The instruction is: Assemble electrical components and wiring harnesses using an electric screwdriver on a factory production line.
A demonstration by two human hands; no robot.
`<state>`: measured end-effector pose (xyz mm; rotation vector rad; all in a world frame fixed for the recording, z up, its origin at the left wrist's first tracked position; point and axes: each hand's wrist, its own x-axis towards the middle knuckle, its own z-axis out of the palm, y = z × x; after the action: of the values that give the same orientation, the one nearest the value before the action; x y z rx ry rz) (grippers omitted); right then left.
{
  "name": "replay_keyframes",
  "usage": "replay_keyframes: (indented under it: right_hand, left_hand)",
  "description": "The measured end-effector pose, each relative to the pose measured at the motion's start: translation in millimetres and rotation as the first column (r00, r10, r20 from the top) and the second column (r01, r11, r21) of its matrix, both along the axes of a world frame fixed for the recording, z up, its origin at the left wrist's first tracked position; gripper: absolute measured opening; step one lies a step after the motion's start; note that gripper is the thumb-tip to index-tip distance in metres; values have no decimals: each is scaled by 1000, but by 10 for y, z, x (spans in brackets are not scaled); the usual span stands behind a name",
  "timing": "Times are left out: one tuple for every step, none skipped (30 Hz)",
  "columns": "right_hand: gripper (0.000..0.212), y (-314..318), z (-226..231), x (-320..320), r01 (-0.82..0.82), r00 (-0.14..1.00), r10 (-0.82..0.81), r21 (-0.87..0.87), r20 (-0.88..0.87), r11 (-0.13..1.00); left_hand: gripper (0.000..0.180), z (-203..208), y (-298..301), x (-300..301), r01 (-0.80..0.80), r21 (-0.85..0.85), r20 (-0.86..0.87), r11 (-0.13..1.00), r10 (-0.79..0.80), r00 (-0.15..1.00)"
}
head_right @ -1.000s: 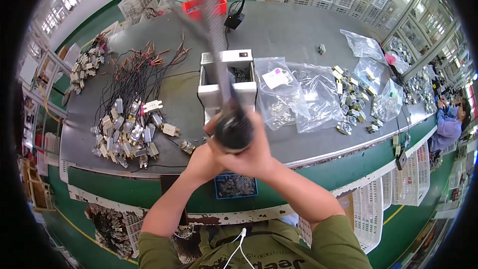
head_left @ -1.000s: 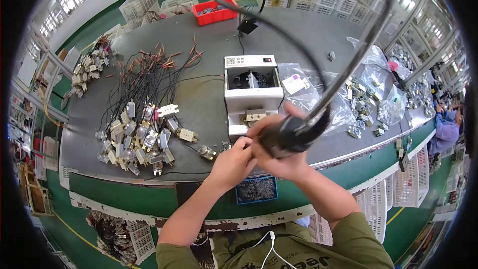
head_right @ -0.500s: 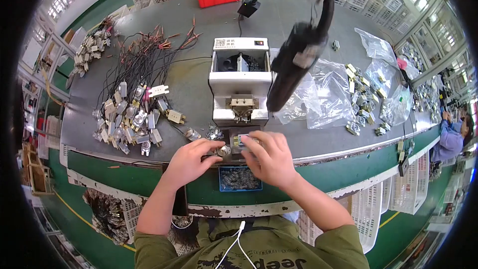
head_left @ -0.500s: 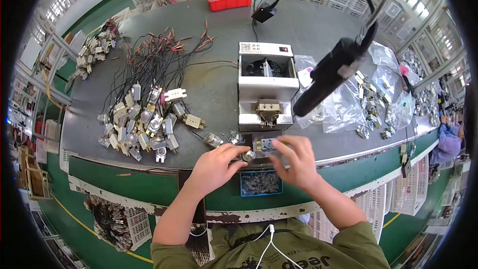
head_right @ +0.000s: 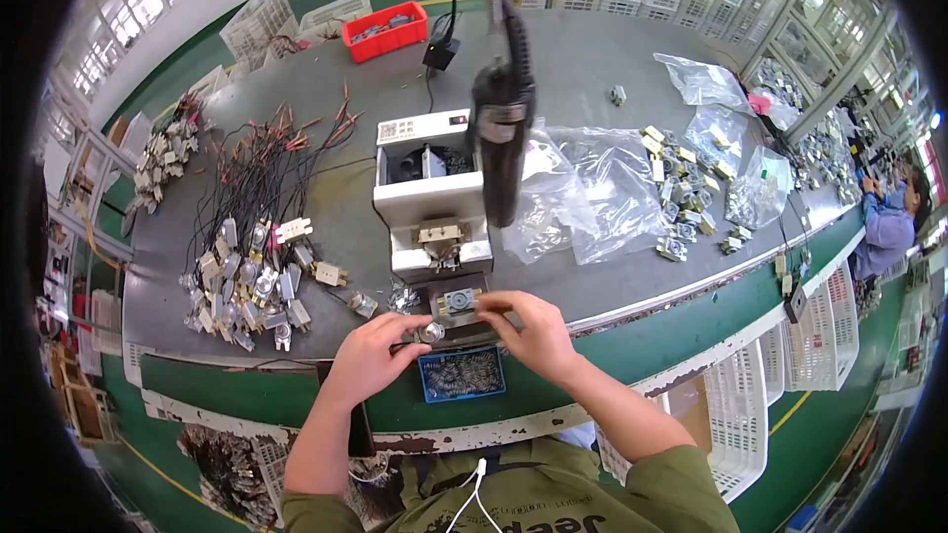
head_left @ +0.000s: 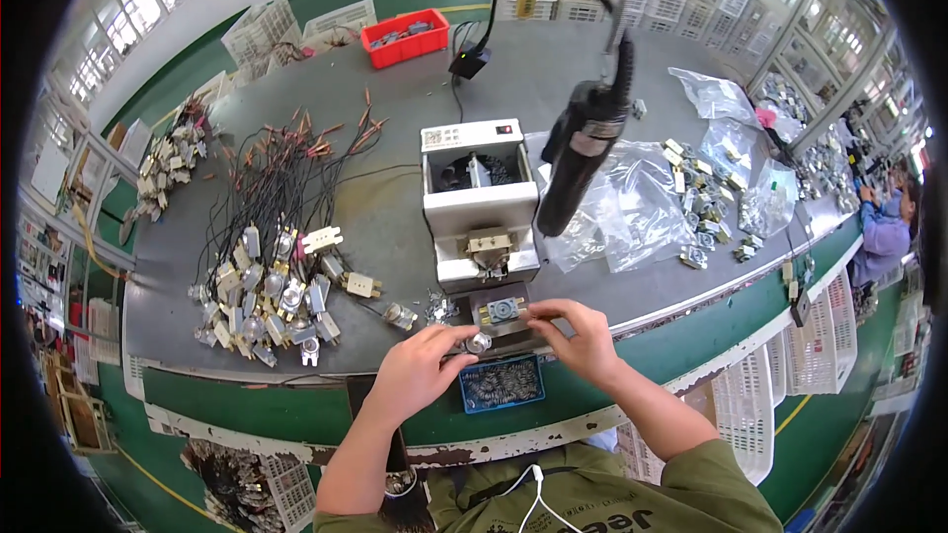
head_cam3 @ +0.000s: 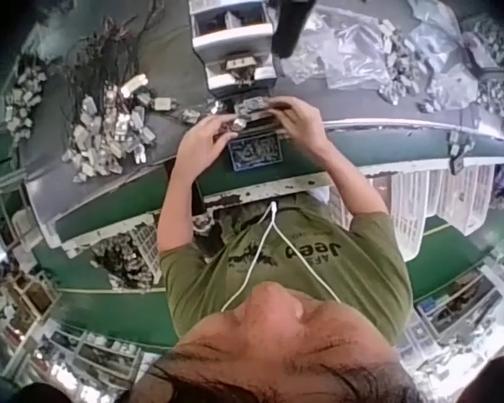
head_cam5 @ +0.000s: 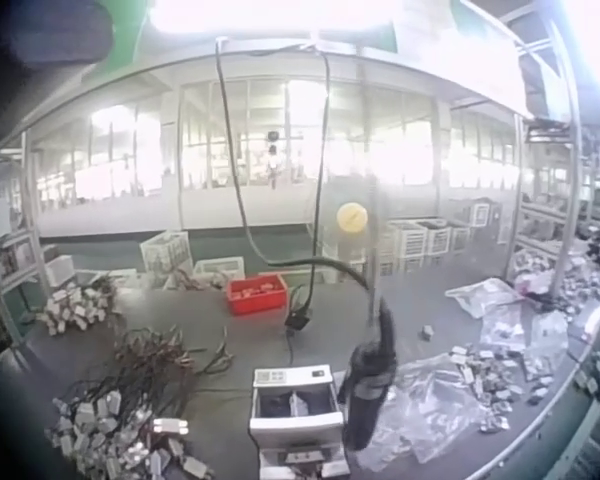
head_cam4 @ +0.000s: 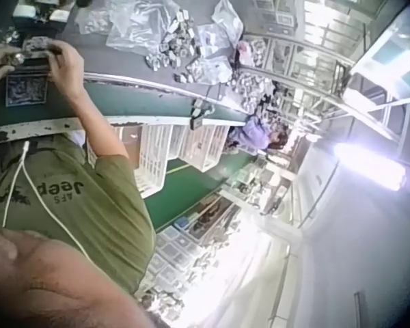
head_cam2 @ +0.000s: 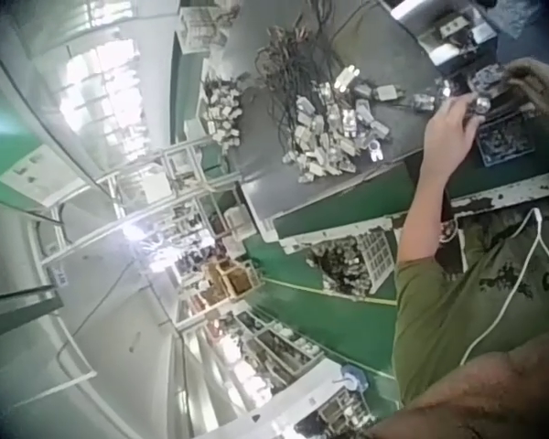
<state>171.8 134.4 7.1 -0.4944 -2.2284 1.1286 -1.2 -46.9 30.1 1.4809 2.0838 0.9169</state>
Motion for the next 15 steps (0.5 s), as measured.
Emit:
replay_keyframes:
  right_hand:
    - [13,21,-23,34,12,1000,-12,6,-8,1000]
    - [14,44,-45,73,-10,1000,10,0,-5,1000]
    - [14,71,-50,94,-31,1000,31,-6,-2,1000]
    - [5,89,-35,106,1,999,2,-67,39,998]
    - [5,113,-59,119,15,999,-13,-59,31,998]
    - [4,136,-123,133,69,997,-63,-181,39,981]
    - [3,167,-158,146,121,993,-110,-299,51,947]
    - [3,190,-163,152,124,992,-116,-298,43,947]
    - [4,217,-165,166,125,992,-120,-286,36,950]
    - [5,242,-163,182,127,992,-123,-273,30,954]
    - [5,256,-134,203,130,991,-128,-272,27,954]
    - [6,268,-89,226,123,992,-115,-238,44,963]
    - [7,281,-63,244,114,993,-104,-205,63,972]
    - [7,299,-62,266,119,992,-108,-203,64,972]
    - [7,320,-76,286,141,990,-136,-238,36,961]
  left_hand:
    - [35,-3,10,2,-7,-11,7,1000,7,1000]
    - [36,-19,4,12,-3,4,3,1000,3,1000]
    - [36,-14,1,23,7,9,-6,1000,-7,1000]
    - [36,-5,1,32,-3,11,-13,1000,3,1000]
    - [36,0,10,45,-9,15,-18,1000,9,1000]
    - [36,19,14,62,-18,-10,-5,1000,18,1000]
    - [36,14,27,66,-4,-2,-13,1000,4,1000]
    - [36,10,12,71,-8,-1,-11,1000,8,1000]
    - [36,7,7,75,-13,1,-9,1000,13,1000]
    - [35,5,16,80,-16,13,1,1000,16,1000]
    - [35,10,25,82,-12,15,-1,1000,12,1000]
    - [35,13,33,80,-4,20,-12,1000,5,1000]
    - [35,14,43,77,3,25,-21,1000,-2,1000]
    - [35,25,51,84,7,27,-20,1000,-7,1000]
    - [35,43,52,91,-1,11,-10,1000,1,1000]
